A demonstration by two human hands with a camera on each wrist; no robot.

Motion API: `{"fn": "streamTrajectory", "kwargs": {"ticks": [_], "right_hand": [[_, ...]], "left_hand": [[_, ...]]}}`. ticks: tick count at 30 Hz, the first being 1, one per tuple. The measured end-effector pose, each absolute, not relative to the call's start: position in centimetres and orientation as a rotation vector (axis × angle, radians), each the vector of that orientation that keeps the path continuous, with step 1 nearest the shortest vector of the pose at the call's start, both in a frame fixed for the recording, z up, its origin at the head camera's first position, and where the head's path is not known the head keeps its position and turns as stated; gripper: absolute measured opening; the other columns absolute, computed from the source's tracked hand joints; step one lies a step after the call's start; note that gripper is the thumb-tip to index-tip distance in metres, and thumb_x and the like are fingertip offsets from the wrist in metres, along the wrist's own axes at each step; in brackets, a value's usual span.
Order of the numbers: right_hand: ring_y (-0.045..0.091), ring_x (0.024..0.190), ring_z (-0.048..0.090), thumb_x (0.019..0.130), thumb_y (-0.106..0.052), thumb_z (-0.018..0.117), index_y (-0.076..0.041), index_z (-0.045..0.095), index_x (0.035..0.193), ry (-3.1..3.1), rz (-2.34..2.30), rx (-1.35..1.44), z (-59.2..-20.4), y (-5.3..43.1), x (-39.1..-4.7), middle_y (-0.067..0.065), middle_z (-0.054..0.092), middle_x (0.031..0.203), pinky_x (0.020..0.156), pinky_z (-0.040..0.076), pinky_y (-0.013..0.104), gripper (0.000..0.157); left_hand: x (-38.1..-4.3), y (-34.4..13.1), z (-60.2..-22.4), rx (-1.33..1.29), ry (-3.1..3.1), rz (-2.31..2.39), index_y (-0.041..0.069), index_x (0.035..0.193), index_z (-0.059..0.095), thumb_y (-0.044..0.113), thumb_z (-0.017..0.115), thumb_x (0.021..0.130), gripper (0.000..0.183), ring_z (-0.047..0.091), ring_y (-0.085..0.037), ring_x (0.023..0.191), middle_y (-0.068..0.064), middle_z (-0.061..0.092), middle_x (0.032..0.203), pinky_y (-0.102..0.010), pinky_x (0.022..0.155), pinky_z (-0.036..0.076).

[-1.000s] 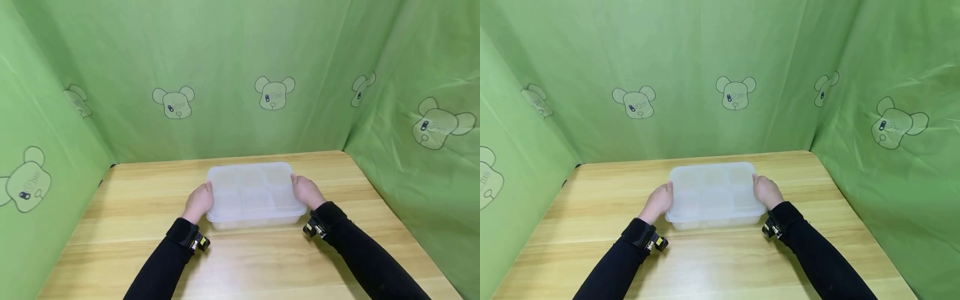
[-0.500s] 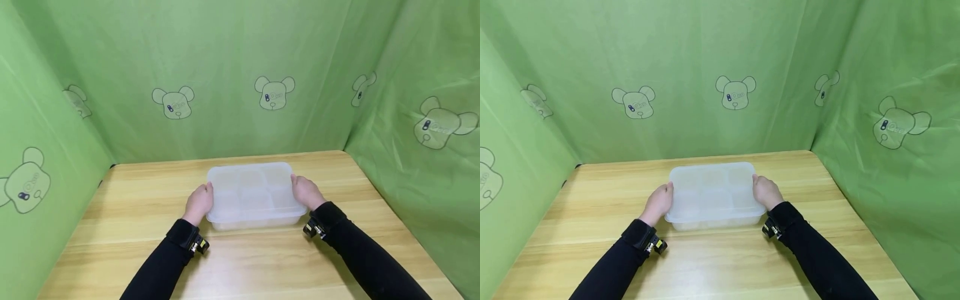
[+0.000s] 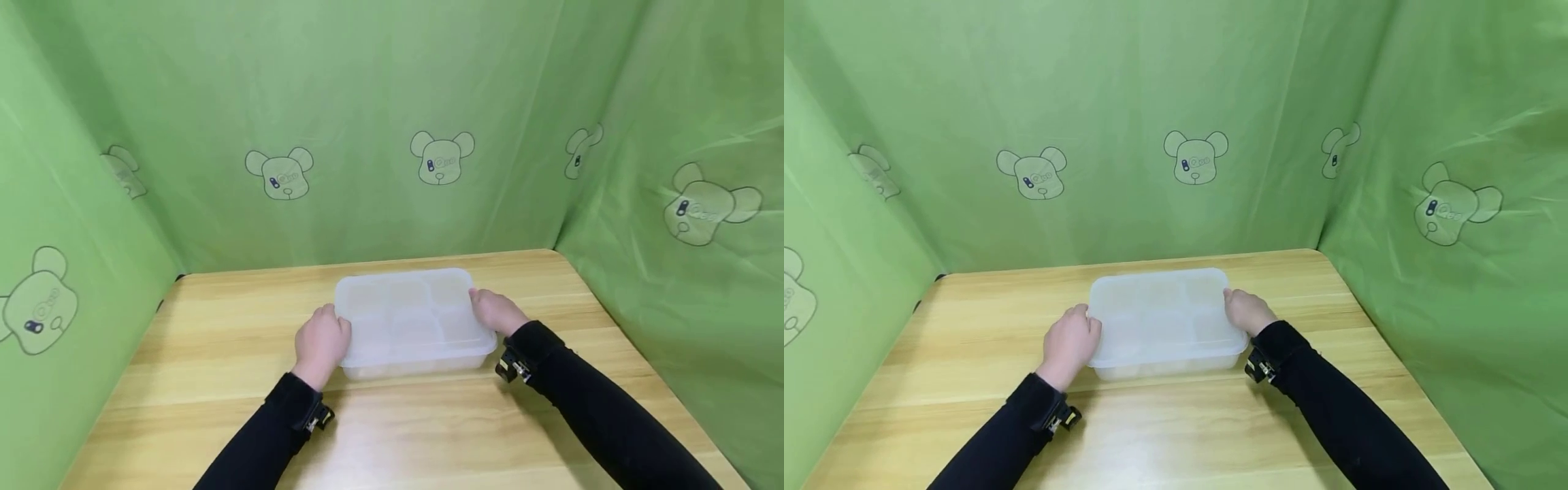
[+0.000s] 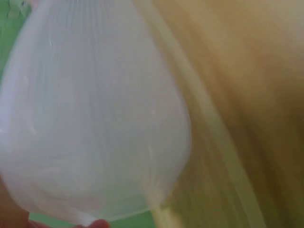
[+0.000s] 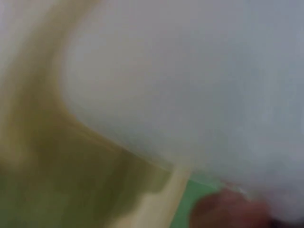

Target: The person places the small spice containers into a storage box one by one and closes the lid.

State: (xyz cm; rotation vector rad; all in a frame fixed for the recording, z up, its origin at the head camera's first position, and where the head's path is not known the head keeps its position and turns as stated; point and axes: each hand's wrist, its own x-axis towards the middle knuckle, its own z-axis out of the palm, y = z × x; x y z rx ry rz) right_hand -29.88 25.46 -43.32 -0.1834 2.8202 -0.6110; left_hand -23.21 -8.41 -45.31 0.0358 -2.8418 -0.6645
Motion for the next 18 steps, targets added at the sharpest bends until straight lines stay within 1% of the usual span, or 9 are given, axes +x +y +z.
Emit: {"fn": "streamTrajectory", "kwargs": {"ticks": [1,3,4,6,8,10,13,16,18], "right_hand": [[0.038,0.078,0.066,0.110,-0.031,0.015,0.013,0.053,0.125,2.783,-0.616,-0.198,-43.0,25.5,-30.1,0.027,0.064,0.092,0.072,0.055,0.046,0.060],[0.025,0.054,0.056,0.110,-0.030,0.019,0.012,0.053,0.117,2.707,-0.645,-0.222,-42.3,25.8,-30.5,0.014,0.056,0.069,0.053,0.049,0.036,0.054],[0.020,0.047,0.048,0.110,-0.030,0.021,0.010,0.053,0.113,2.671,-0.659,-0.216,-41.9,25.9,-30.8,0.008,0.050,0.062,0.047,0.044,0.032,0.051],[0.014,0.044,0.043,0.110,-0.029,0.027,0.007,0.053,0.106,2.634,-0.662,-0.218,-41.4,26.1,-31.5,0.003,0.045,0.057,0.045,0.040,0.027,0.044],[0.013,0.046,0.044,0.109,-0.029,0.034,0.005,0.052,0.102,2.630,-0.652,-0.229,-41.0,26.4,-32.4,0.002,0.047,0.060,0.046,0.041,0.025,0.039],[0.014,0.050,0.046,0.109,-0.028,0.039,0.004,0.051,0.102,2.636,-0.638,-0.236,-40.8,26.5,-33.4,0.005,0.050,0.066,0.049,0.042,0.025,0.035],[0.015,0.056,0.049,0.108,-0.027,0.043,0.008,0.048,0.123,2.634,-0.637,-0.257,-40.7,26.5,-34.8,0.008,0.054,0.076,0.053,0.045,0.027,0.038],[0.019,0.062,0.051,0.107,-0.020,0.046,0.008,0.036,0.145,2.637,-0.648,-0.308,-40.3,26.2,-35.7,0.012,0.057,0.085,0.055,0.045,0.028,0.049],[0.024,0.070,0.056,0.106,-0.015,0.048,0.007,0.033,0.149,2.647,-0.639,-0.368,-39.8,25.8,-36.0,0.018,0.061,0.096,0.057,0.046,0.029,0.050]], "left_hand": [[-22.6,-8.4,-45.2,-0.001,-2.839,-0.638,-0.007,0.122,0.062,0.021,0.044,0.098,0.041,0.064,-0.033,0.076,-0.019,0.067,0.100,-0.045,0.065,0.054],[-21.6,-8.4,-45.2,-0.064,-2.823,-0.591,-0.010,0.122,0.062,0.020,0.047,0.098,0.041,0.065,-0.034,0.075,-0.021,0.067,0.100,-0.047,0.065,0.055],[-21.1,-8.4,-45.2,-0.080,-2.817,-0.569,-0.010,0.124,0.061,0.021,0.049,0.098,0.042,0.066,-0.035,0.077,-0.022,0.067,0.103,-0.047,0.066,0.055],[-20.1,-8.4,-45.2,-0.107,-2.800,-0.540,-0.011,0.124,0.061,0.023,0.052,0.098,0.043,0.067,-0.036,0.079,-0.023,0.068,0.105,-0.048,0.068,0.056],[-19.3,-8.4,-45.3,-0.121,-2.786,-0.522,-0.011,0.123,0.061,0.024,0.054,0.099,0.044,0.068,-0.037,0.082,-0.024,0.068,0.105,-0.048,0.069,0.056],[-18.5,-8.3,-45.3,-0.128,-2.785,-0.506,-0.012,0.123,0.060,0.025,0.055,0.099,0.045,0.068,-0.037,0.082,-0.024,0.068,0.105,-0.047,0.068,0.056],[-17.4,-8.0,-45.3,-0.127,-2.798,-0.506,-0.014,0.125,0.058,0.028,0.055,0.099,0.049,0.068,-0.036,0.079,-0.025,0.067,0.105,-0.046,0.066,0.056],[-16.5,-7.7,-45.1,-0.110,-2.833,-0.507,-0.015,0.127,0.056,0.033,0.056,0.099,0.055,0.067,-0.034,0.076,-0.025,0.066,0.106,-0.045,0.066,0.056],[-16.1,-7.6,-44.8,-0.094,-2.865,-0.503,-0.016,0.129,0.054,0.037,0.057,0.099,0.060,0.066,-0.033,0.074,-0.026,0.065,0.108,-0.044,0.066,0.056]]}}
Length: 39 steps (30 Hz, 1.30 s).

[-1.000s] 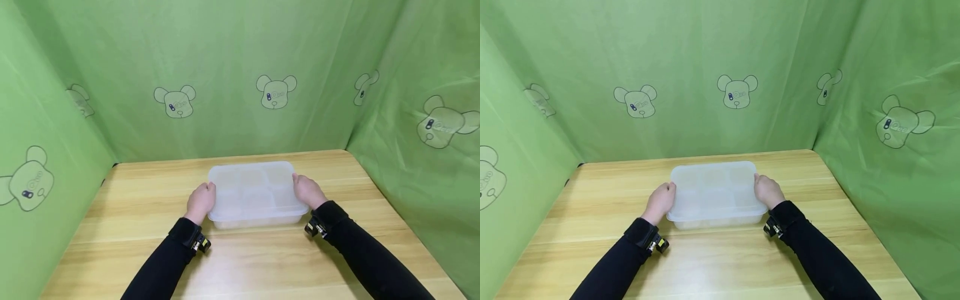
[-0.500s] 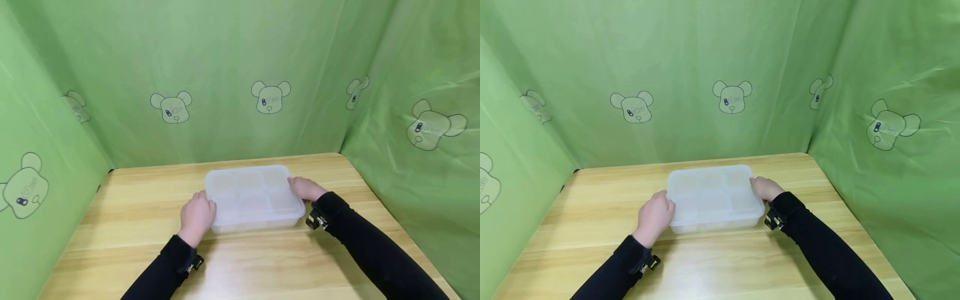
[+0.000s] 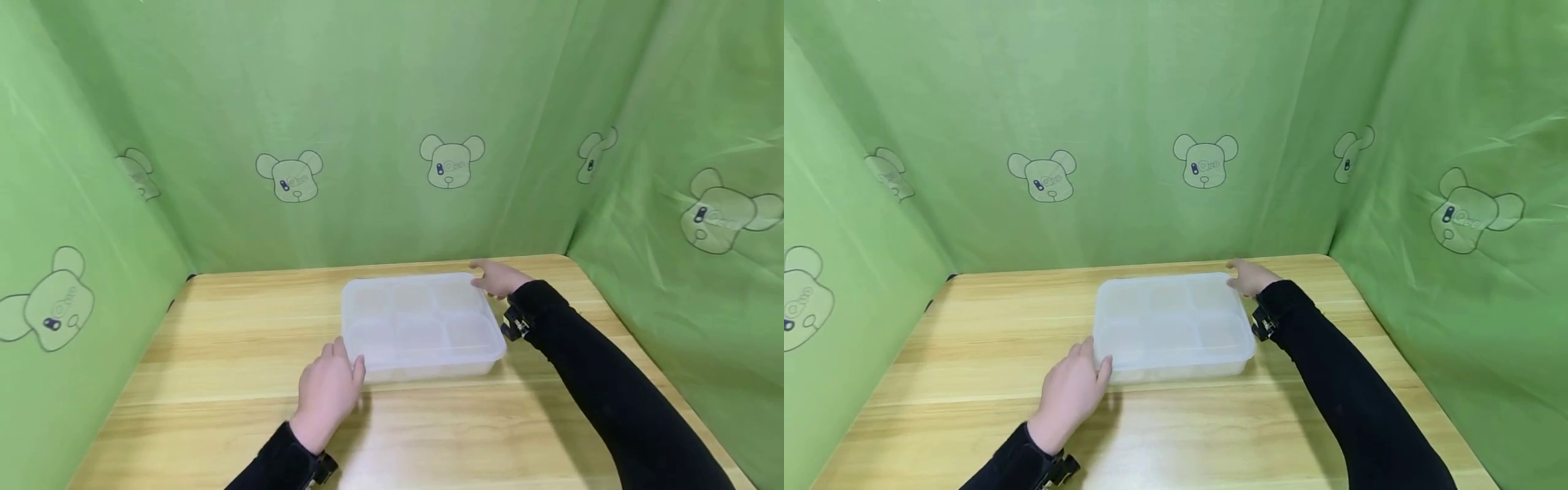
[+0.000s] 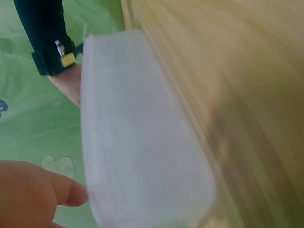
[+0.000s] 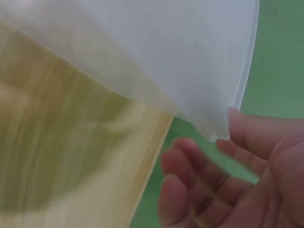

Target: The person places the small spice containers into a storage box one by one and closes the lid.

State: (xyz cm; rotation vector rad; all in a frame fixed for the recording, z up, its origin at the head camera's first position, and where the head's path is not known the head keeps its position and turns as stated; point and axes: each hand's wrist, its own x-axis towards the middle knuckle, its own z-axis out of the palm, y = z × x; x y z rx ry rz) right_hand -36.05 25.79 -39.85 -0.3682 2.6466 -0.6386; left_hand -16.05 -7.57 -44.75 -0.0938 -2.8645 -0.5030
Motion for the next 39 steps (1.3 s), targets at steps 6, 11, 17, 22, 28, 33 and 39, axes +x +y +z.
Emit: {"fn": "streamTrajectory", "kwargs": {"ticks": [6,11,17,22,28,33,39], "right_hand": [[0.034,0.092,0.065,0.103,-0.007,0.051,0.008,0.054,0.136,2.742,-0.498,-0.518,-39.4,25.2,-36.6,0.026,0.064,0.117,0.073,0.053,0.038,0.036],[0.027,0.087,0.066,0.101,-0.005,0.055,0.006,0.064,0.127,2.779,-0.445,-0.584,-39.3,25.6,-36.5,0.026,0.065,0.122,0.075,0.053,0.039,0.029],[0.017,0.067,0.057,0.101,-0.006,0.056,0.005,0.069,0.115,2.758,-0.454,-0.604,-39.0,26.0,-35.9,0.013,0.068,0.088,0.064,0.047,0.032,0.022],[0.015,0.060,0.050,0.101,-0.009,0.057,0.004,0.069,0.109,2.728,-0.503,-0.574,-39.5,26.7,-35.3,0.009,0.061,0.070,0.058,0.042,0.029,0.020],[0.013,0.056,0.047,0.099,-0.009,0.060,-0.002,0.069,0.087,2.672,-0.522,-0.537,-39.0,27.1,-34.0,0.005,0.056,0.065,0.055,0.039,0.027,0.017],[0.010,0.053,0.044,0.098,-0.008,0.062,-0.003,0.065,0.074,2.605,-0.512,-0.538,-38.3,27.2,-32.8,0.001,0.054,0.060,0.054,0.038,0.024,0.025],[0.008,0.052,0.045,0.095,-0.005,0.064,-0.002,0.064,0.068,2.501,-0.523,-0.542,-38.0,27.3,-31.8,-0.001,0.054,0.057,0.051,0.036,0.020,0.028]], "left_hand": [[-15.4,-7.2,-44.9,-0.110,-2.886,-0.391,-0.016,0.134,0.050,0.048,0.060,0.097,0.075,0.063,-0.026,0.066,-0.023,0.063,0.105,-0.040,0.064,0.054],[-15.6,-7.6,-45.3,-0.147,-2.807,-0.331,-0.014,0.130,0.055,0.046,0.065,0.094,0.071,0.057,-0.022,0.056,-0.019,0.063,0.094,-0.036,0.055,0.051],[-16.0,-8.3,-45.1,-0.110,-2.837,-0.414,-0.013,0.133,0.054,0.044,0.067,0.093,0.071,0.053,-0.019,0.055,-0.019,0.062,0.096,-0.033,0.051,0.049],[-16.5,-8.9,-45.0,-0.071,-2.847,-0.441,-0.012,0.135,0.054,0.050,0.068,0.091,0.077,0.058,-0.021,0.059,-0.022,0.065,0.102,-0.033,0.052,0.051],[-17.5,-9.4,-45.2,-0.067,-2.819,-0.465,-0.014,0.132,0.055,0.046,0.070,0.091,0.074,0.062,-0.027,0.064,-0.022,0.067,0.095,-0.037,0.054,0.053],[-18.5,-9.7,-45.3,-0.112,-2.817,-0.464,-0.018,0.131,0.052,0.039,0.067,0.095,0.069,0.066,-0.034,0.076,-0.025,0.067,0.098,-0.044,0.067,0.056],[-20.3,-9.8,-45.0,-0.117,-2.903,-0.514,-0.021,0.138,0.042,0.047,0.052,0.102,0.077,0.063,-0.044,0.104,-0.034,0.059,0.120,-0.050,0.089,0.052]]}}
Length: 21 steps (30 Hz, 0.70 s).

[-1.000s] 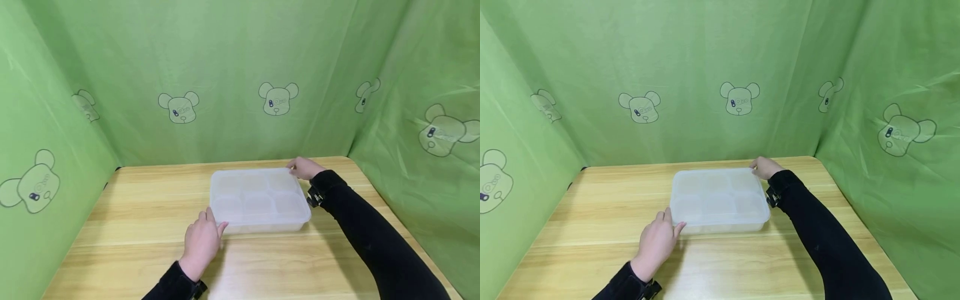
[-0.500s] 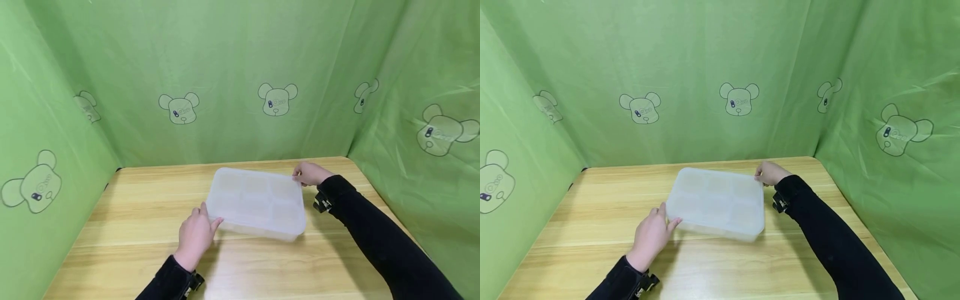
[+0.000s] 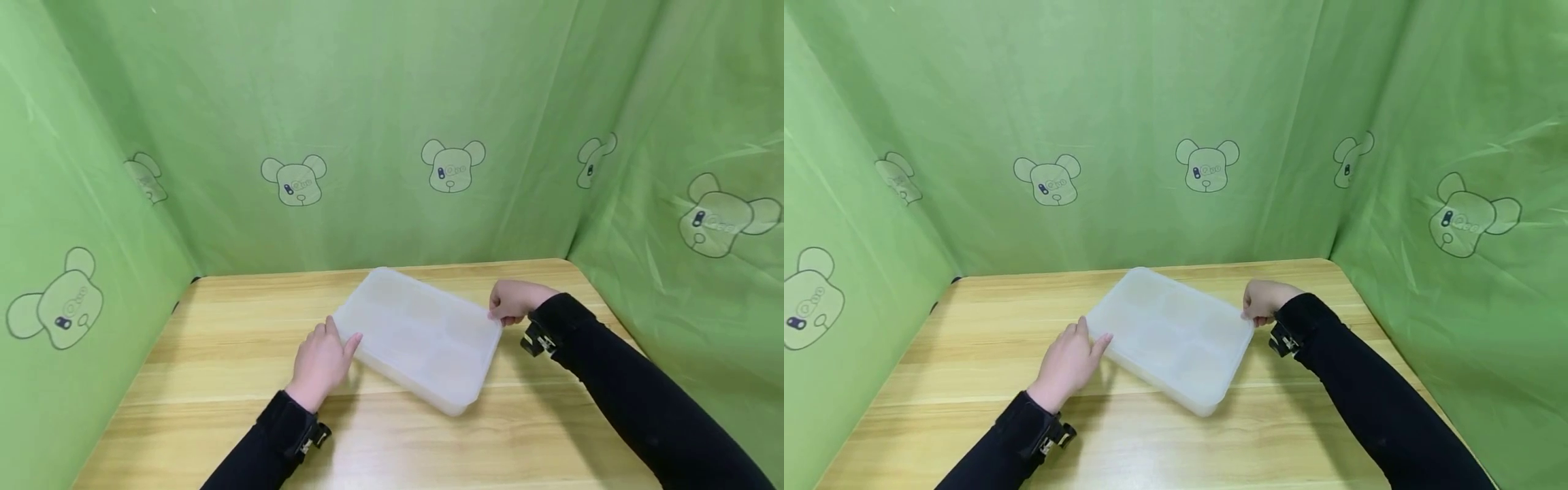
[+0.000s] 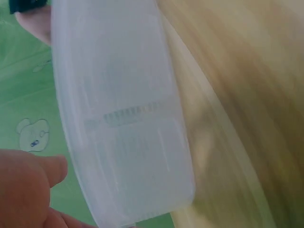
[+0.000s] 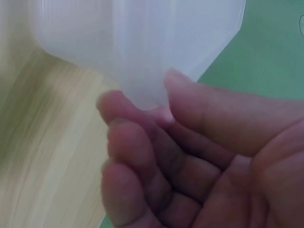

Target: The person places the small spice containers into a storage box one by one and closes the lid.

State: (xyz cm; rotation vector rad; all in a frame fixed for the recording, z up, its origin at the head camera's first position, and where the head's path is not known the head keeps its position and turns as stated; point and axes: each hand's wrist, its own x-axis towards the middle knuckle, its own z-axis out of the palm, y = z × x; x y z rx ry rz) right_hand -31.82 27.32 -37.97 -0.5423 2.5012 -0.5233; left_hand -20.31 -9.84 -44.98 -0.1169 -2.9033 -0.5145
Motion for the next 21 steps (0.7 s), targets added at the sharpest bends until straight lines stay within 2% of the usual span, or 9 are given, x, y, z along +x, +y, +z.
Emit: {"fn": "streamTrajectory", "kwargs": {"ticks": [9,15,21], "right_hand": [[0.007,0.055,0.052,0.096,-0.005,0.064,0.000,0.064,0.070,2.388,-0.552,-0.480,-37.5,27.2,-29.8,-0.001,0.059,0.060,0.053,0.045,0.021,0.026],[0.007,0.054,0.051,0.096,-0.006,0.065,0.000,0.063,0.068,2.340,-0.556,-0.470,-37.4,26.8,-28.4,-0.001,0.059,0.059,0.052,0.042,0.020,0.029],[0.008,0.052,0.049,0.096,-0.009,0.066,-0.003,0.061,0.066,2.331,-0.554,-0.474,-37.6,25.9,-26.7,-0.001,0.056,0.058,0.052,0.040,0.021,0.031]], "left_hand": [[-24.0,-9.9,-44.6,-0.126,-2.998,-0.588,-0.019,0.144,0.035,0.046,0.053,0.102,0.079,0.057,-0.046,0.117,-0.035,0.054,0.130,-0.052,0.100,0.046],[-26.3,-10.1,-44.6,-0.145,-3.001,-0.706,-0.015,0.145,0.036,0.041,0.054,0.103,0.073,0.054,-0.045,0.123,-0.033,0.054,0.134,-0.051,0.105,0.043],[-27.9,-10.1,-44.3,-0.181,-2.947,-0.809,-0.013,0.142,0.044,0.034,0.058,0.102,0.063,0.060,-0.043,0.117,-0.029,0.062,0.126,-0.050,0.102,0.045]]}}
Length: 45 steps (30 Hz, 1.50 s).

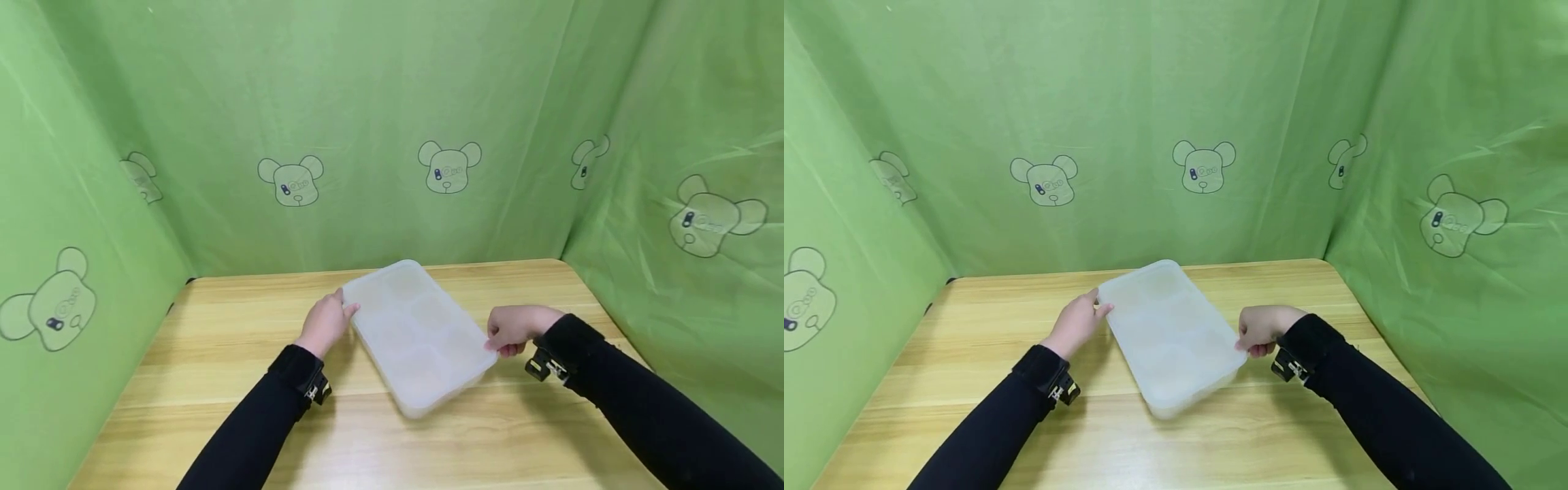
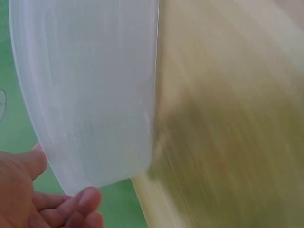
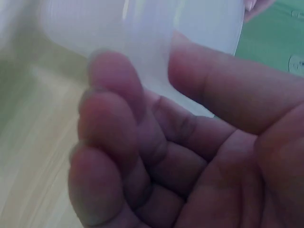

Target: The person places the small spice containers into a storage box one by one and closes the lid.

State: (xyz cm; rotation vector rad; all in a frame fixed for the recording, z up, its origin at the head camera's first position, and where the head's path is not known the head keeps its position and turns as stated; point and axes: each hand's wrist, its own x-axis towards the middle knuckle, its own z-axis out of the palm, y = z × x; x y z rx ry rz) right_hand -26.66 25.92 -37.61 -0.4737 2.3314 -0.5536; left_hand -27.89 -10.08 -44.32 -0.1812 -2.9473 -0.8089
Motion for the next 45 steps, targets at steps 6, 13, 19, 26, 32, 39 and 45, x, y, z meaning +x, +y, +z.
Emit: {"fn": "streamTrajectory", "kwargs": {"ticks": [6,13,19,26,32,39,45], "right_hand": [[0.008,0.049,0.046,0.096,-0.010,0.065,-0.003,0.058,0.064,2.309,-0.576,-0.515,-37.8,24.7,-25.2,-0.001,0.053,0.055,0.049,0.038,0.020,0.034],[0.009,0.048,0.045,0.098,-0.019,0.065,-0.003,0.057,0.062,2.270,-0.516,-0.554,-38.0,23.4,-24.1,0.001,0.054,0.055,0.049,0.038,0.020,0.040],[0.009,0.048,0.046,0.097,-0.026,0.065,-0.006,0.056,0.062,2.298,-0.462,-0.562,-38.2,22.8,-23.4,-0.001,0.055,0.055,0.050,0.039,0.021,0.042],[0.009,0.046,0.045,0.097,-0.026,0.066,-0.005,0.056,0.059,2.309,-0.470,-0.569,-38.6,22.4,-23.0,-0.002,0.053,0.052,0.050,0.038,0.021,0.045],[0.008,0.047,0.047,0.097,-0.030,0.066,-0.008,0.057,0.061,2.365,-0.415,-0.608,-38.6,22.2,-23.1,-0.003,0.054,0.053,0.053,0.041,0.023,0.043],[0.012,0.056,0.053,0.104,-0.042,0.050,-0.006,0.066,0.080,2.619,-0.351,-0.586,-39.4,22.4,-24.7,-0.001,0.059,0.063,0.064,0.048,0.033,0.046],[0.019,0.066,0.056,0.107,-0.040,0.042,-0.001,0.065,0.098,2.864,-0.468,-0.514,-41.3,21.4,-27.4,0.004,0.059,0.074,0.067,0.049,0.039,0.046]], "left_hand": [[-29.4,-10.2,-44.4,-0.198,-2.916,-0.777,-0.009,0.138,0.052,0.031,0.059,0.102,0.055,0.067,-0.035,0.103,-0.018,0.070,0.112,-0.047,0.093,0.051],[-30.6,-9.7,-44.2,-0.235,-2.899,-0.699,-0.004,0.133,0.060,0.026,0.059,0.102,0.044,0.068,-0.031,0.102,-0.015,0.073,0.110,-0.044,0.091,0.052],[-31.0,-9.3,-44.1,-0.250,-2.880,-0.672,-0.003,0.130,0.063,0.023,0.060,0.102,0.038,0.069,-0.031,0.102,-0.014,0.073,0.110,-0.043,0.091,0.053],[-31.6,-9.4,-44.6,-0.260,-2.887,-0.697,-0.001,0.128,0.065,0.026,0.057,0.103,0.038,0.069,-0.033,0.103,-0.015,0.073,0.112,-0.045,0.091,0.052],[-31.5,-10.1,-45.8,-0.323,-2.839,-0.567,0.004,0.116,0.070,0.030,0.050,0.106,0.035,0.069,-0.032,0.098,-0.012,0.073,0.106,-0.045,0.085,0.054],[-29.6,-9.6,-45.4,-0.294,-2.808,-0.583,0.001,0.125,0.066,0.029,0.051,0.105,0.038,0.070,-0.031,0.094,-0.012,0.073,0.104,-0.045,0.081,0.056],[-27.8,-8.1,-44.9,-0.164,-2.799,-0.528,-0.001,0.119,0.069,0.029,0.051,0.103,0.038,0.071,-0.031,0.080,-0.017,0.074,0.101,-0.042,0.065,0.056]]}}
